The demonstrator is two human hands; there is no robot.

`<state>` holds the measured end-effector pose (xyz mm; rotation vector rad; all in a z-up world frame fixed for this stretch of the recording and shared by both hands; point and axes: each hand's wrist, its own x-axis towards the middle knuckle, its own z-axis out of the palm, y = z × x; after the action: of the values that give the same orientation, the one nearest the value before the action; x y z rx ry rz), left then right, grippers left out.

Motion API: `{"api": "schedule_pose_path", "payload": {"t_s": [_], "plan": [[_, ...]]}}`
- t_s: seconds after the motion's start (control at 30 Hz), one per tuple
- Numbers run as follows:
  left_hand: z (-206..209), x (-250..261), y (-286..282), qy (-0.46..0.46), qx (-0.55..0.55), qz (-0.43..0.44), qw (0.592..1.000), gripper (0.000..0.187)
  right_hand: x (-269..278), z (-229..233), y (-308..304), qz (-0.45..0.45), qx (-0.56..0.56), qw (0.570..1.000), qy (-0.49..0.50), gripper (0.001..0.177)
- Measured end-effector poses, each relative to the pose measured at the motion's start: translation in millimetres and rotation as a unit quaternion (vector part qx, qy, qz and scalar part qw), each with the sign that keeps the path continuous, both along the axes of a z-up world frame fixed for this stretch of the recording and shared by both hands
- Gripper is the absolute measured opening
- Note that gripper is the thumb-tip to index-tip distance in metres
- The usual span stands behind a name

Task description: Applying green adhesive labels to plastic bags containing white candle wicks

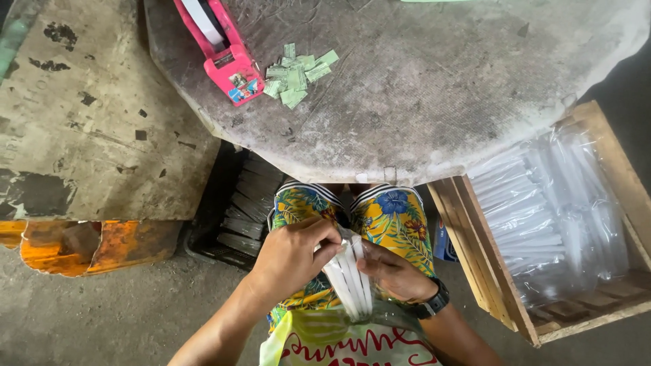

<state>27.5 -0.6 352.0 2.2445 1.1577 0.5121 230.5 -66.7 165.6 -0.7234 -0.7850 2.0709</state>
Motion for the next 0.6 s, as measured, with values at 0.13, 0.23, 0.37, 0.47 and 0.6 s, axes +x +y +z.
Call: {"api": "schedule_pose_path", "payload": {"t_s": [0.13, 0.23, 0.37, 0.47, 0.6], "plan": [[7.6, -4.0, 2.3, -0.019, -0.019, -0.028, 0.999, 0.010, -3.0, 12.3, 3.5, 0.013, -0.042, 0.998, -0.035, 0.049], [22.6, -6.3, 3.4, -0.046, -0.032, -0.074, 0.996, 0.033, -1.4, 8.7, 4.7, 0.003, -0.036, 0.998, -0.059, 0.067], [14.0, -8.1, -0.5, 0.022, 0.025, -0.087, 0.996, 0.018, 8.7, -26.4, -3.1, 0.018, 0.097, 0.995, -0.014, 0.041], [21.6, -4.7, 2.5, -0.071, 0.047, -0.037, 0.996, 0.013, -13.0, 76.4, 17.6, 0.008, 0.148, 0.988, -0.051, 0.033], [18.1, -2.0, 9.7, -0.058, 0.035, -0.042, 0.997, 0.012, -18.3, 98.6, 23.3, 0.071, 0.088, 0.993, -0.021, 0.058]]}}
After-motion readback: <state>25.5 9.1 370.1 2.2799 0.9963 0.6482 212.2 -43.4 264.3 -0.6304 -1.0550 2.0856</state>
